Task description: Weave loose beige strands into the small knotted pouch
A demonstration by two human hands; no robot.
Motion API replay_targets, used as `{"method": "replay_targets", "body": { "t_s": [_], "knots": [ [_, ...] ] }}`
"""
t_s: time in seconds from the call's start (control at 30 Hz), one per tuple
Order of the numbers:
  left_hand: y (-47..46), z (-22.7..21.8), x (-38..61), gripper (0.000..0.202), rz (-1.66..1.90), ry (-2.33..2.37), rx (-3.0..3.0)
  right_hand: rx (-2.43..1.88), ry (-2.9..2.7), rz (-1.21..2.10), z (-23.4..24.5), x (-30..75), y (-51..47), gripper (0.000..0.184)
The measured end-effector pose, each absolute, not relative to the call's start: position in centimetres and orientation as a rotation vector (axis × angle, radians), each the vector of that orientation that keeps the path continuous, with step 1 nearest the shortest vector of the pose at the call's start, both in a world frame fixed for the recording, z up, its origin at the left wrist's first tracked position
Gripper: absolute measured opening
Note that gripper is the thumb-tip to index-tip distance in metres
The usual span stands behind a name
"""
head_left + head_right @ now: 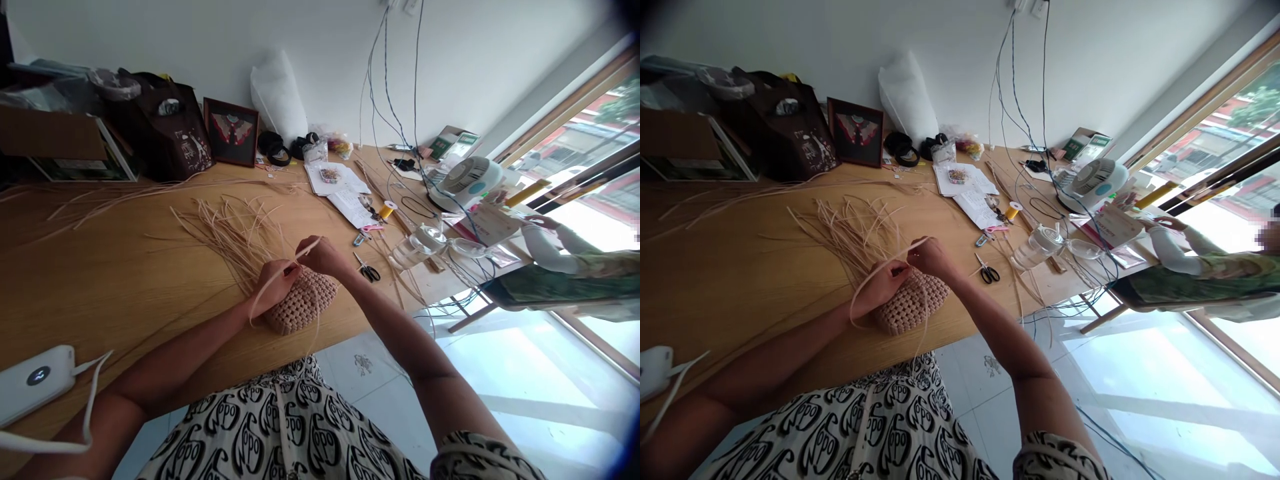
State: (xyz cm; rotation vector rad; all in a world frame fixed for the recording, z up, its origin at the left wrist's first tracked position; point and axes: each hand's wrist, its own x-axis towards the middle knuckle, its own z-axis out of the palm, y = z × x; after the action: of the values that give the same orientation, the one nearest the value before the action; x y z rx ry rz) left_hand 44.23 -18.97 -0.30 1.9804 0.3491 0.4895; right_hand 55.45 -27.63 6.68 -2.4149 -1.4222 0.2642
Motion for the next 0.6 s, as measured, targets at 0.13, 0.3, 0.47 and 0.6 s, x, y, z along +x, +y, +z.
{"method": "replay_targets", "body": {
  "t_s": [0.13, 0.3, 0.47, 0.6],
  "knots": [
    [-19.0, -0.6, 44.3, 0.027, 0.479, 0.342, 2.067, -2.328, -1.341, 0.398, 7.9, 55.8, -26.4, 0.013],
    [-18.8, -1.0, 44.5, 0.029, 0.408, 0.360, 2.065, -1.985, -0.871, 0.834, 10.4, 56.5, -23.7, 0.012],
    [-18.7, -1.2, 44.6, 0.029, 0.300, 0.378, 1.895, -1.401, -0.761, 0.648, 11.7, 58.3, -21.3, 0.024],
    [-18.7, -1.2, 44.8, 0.021, 0.181, 0.483, 1.599, -1.403, -0.888, 0.740, 10.3, 59.6, -22.1, 0.037]
  ]
}}
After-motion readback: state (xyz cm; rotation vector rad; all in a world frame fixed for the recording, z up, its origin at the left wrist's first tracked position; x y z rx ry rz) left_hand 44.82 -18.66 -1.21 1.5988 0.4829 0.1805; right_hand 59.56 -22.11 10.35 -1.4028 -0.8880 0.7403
